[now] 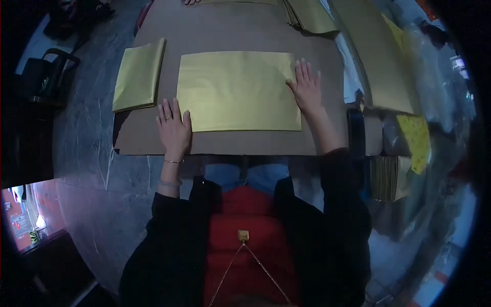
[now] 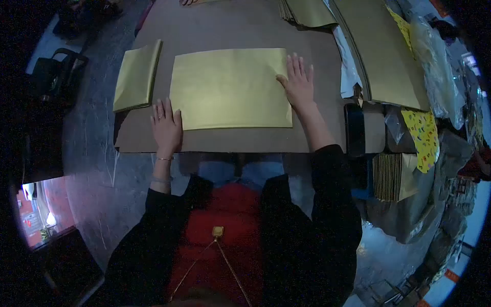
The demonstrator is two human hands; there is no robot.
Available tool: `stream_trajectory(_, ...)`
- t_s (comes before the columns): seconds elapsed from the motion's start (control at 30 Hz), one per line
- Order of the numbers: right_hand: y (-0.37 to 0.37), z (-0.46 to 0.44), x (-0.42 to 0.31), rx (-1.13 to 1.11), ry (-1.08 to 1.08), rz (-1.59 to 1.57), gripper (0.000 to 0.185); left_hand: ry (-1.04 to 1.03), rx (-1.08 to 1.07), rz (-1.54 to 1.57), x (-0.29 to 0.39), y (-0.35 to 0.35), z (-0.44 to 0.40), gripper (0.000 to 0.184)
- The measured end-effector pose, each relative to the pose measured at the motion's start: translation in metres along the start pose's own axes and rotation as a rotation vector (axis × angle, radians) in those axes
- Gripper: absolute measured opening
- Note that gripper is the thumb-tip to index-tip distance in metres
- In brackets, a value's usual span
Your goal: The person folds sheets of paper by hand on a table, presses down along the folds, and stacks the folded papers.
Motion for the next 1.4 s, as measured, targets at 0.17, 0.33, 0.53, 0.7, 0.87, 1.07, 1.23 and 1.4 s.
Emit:
stream_trajectory(0.17,0.0,-0.046,0.01,0.068,0.034,0.06,0.07,-0.008,0.0,-0.002,0.003,0.005,0.006,0.057)
stream_trajectory(0.33,-0.004,-0.093,0.022,-0.001,0.0,0.13,0.065,-0.001,-0.005,0.02,0.001,0.003,0.005,0.057)
stream_trajectory(0.53,-0.005,-0.125,0.038,0.069,0.127,-0.05,0.046,0.038,0.058,0.103,0.008,0.02,0.004,0.058)
stream_trajectory(0.7,0.032,-0.111,0.025,-0.125,0.117,-0.494,0.037,-0.065,0.155,0.143,0.035,0.044,0.012,0.054)
stream_trajectory(0.87,0.017,-0.111,0.014,-0.503,0.002,-0.635,0.043,-0.328,-0.091,0.429,0.115,0.052,0.035,0.052)
stream_trajectory(1.07,-0.007,-0.117,0.028,-0.656,0.089,-0.86,0.029,-0.613,-0.227,0.465,0.174,0.039,0.065,0.066)
stream_trajectory(1.23,0.025,-0.069,0.074,-0.625,-0.166,-1.268,0.05,-0.737,-0.293,0.417,0.185,0.035,0.072,0.08)
stream_trajectory(1.4,0.027,0.022,0.122,-0.531,-0.407,-1.529,0.052,-0.784,-0.229,0.541,0.201,0.049,0.076,0.078)
Point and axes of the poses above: each hand's wrist, its own z-axis away from the middle knuckle, its own y-axis out of the back of the hand, x = y × z, the point moved 7 cm from there along -z, towards the middle knuckle, and after that the axes turned 3 degrees about y, right-handed, at the moved point
